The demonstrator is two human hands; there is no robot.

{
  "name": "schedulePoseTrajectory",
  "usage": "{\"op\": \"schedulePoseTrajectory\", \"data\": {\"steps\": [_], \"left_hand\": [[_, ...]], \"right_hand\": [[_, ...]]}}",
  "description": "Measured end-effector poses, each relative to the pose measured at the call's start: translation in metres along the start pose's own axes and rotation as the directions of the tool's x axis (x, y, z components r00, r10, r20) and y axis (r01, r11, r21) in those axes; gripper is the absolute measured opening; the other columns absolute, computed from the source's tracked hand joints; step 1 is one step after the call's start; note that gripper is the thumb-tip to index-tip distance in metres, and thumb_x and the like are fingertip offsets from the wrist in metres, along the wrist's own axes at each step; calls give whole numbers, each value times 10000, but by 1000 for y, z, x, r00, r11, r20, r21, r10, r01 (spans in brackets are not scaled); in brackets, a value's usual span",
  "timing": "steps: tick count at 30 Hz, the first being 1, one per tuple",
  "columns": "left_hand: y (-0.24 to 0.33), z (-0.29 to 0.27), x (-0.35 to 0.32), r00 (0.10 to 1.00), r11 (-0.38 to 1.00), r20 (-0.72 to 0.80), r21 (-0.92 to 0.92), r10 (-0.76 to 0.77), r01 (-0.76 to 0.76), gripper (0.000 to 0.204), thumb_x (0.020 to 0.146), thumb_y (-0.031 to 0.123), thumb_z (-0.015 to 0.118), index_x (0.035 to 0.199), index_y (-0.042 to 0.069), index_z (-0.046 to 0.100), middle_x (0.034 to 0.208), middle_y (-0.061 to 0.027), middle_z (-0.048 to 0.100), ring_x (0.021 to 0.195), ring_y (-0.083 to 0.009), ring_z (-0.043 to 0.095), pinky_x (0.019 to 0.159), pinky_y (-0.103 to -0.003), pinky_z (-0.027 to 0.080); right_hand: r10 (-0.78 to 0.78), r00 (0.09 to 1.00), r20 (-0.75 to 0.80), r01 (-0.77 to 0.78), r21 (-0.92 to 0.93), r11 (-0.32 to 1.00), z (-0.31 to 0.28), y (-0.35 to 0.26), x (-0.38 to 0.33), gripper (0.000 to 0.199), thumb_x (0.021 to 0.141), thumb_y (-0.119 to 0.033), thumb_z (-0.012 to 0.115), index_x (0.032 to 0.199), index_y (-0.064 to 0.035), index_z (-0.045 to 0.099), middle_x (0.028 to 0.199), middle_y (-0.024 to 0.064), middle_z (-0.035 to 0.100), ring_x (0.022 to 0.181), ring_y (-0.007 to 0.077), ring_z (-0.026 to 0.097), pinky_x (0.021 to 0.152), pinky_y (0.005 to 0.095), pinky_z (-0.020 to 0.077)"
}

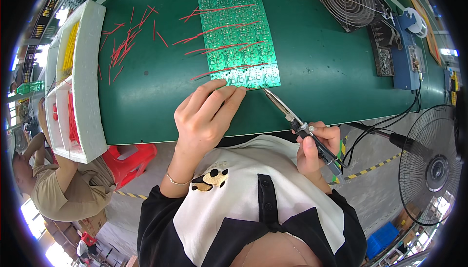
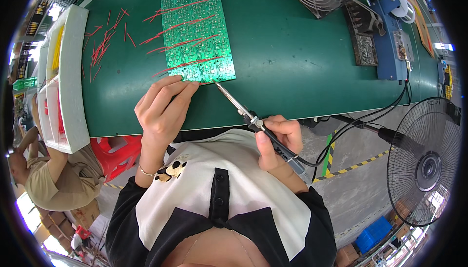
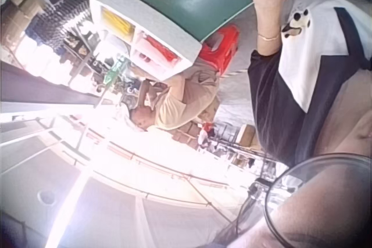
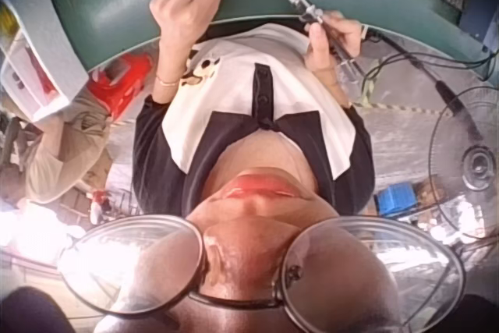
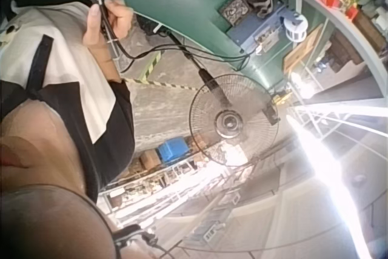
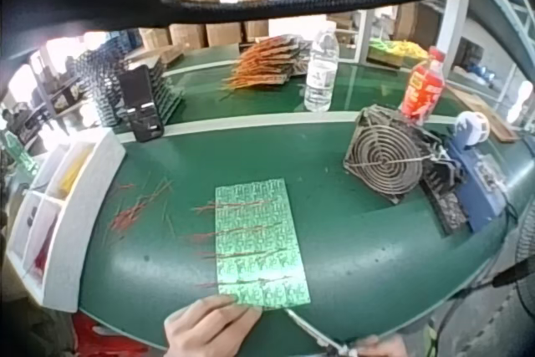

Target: The person solders wires onto a circuit board using a soldering iron, taking red, black, and yellow wires from a container and attaching them one by one to the board.

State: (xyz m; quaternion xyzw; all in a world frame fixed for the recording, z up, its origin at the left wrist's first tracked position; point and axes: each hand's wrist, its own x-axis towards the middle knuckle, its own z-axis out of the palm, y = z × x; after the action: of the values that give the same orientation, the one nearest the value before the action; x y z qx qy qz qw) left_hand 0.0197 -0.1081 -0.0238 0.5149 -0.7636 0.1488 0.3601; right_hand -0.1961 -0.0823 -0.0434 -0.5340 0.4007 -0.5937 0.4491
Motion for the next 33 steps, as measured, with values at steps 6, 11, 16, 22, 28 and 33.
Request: {"op": "schedulePoseTrajectory", "data": {"steps": [6,11,16,22,28,33], "left_hand": [[0,-1,0,1000,1000,11,0,1,-1,264,548,72,619,804,80,683,767,10,577,761,-136,595,558,-238,480],[0,-1,1,1000,1000,12,1,5,-5,263,550,73,611,803,80,681,766,11,576,761,-136,596,565,-238,479],[0,0,0,1000,1000,2,8,2,-3,257,548,71,617,798,81,678,762,14,571,761,-134,594,567,-237,476],[0,0,1,1000,1000,2,10,5,-5,246,558,71,624,797,82,679,761,17,570,759,-133,592,569,-235,476],[1,-1,1,1000,1000,7,6,0,0,249,556,71,623,798,82,679,762,15,571,760,-135,593,571,-240,480],[1,-1,0,1000,1000,1,-15,-8,8,252,553,62,627,799,75,680,765,6,575,763,-142,598,565,-240,487]], "right_hand": [[36,996,82,-41,58,997,-2,-5,-2,213,791,-12,600,923,24,436,782,119,540,663,109,456,643,239,387],[32,994,104,-38,56,998,-4,-5,-1,215,791,-10,602,925,22,437,777,118,537,670,110,459,646,239,385],[19,997,79,-26,89,996,-2,-2,-1,211,797,-33,591,920,23,429,771,125,538,665,118,479,640,242,400],[51,997,-54,-47,69,996,2,-2,0,214,772,-100,560,876,-7,398,677,107,508,590,141,517,644,317,533],[29,999,-19,-28,29,999,1,-4,1,209,774,-97,559,874,-7,399,670,111,506,575,142,502,640,331,528],[22,998,-53,-19,62,998,0,-2,1,196,779,-88,551,880,-8,403,684,115,509,585,143,502,639,339,525]]}}
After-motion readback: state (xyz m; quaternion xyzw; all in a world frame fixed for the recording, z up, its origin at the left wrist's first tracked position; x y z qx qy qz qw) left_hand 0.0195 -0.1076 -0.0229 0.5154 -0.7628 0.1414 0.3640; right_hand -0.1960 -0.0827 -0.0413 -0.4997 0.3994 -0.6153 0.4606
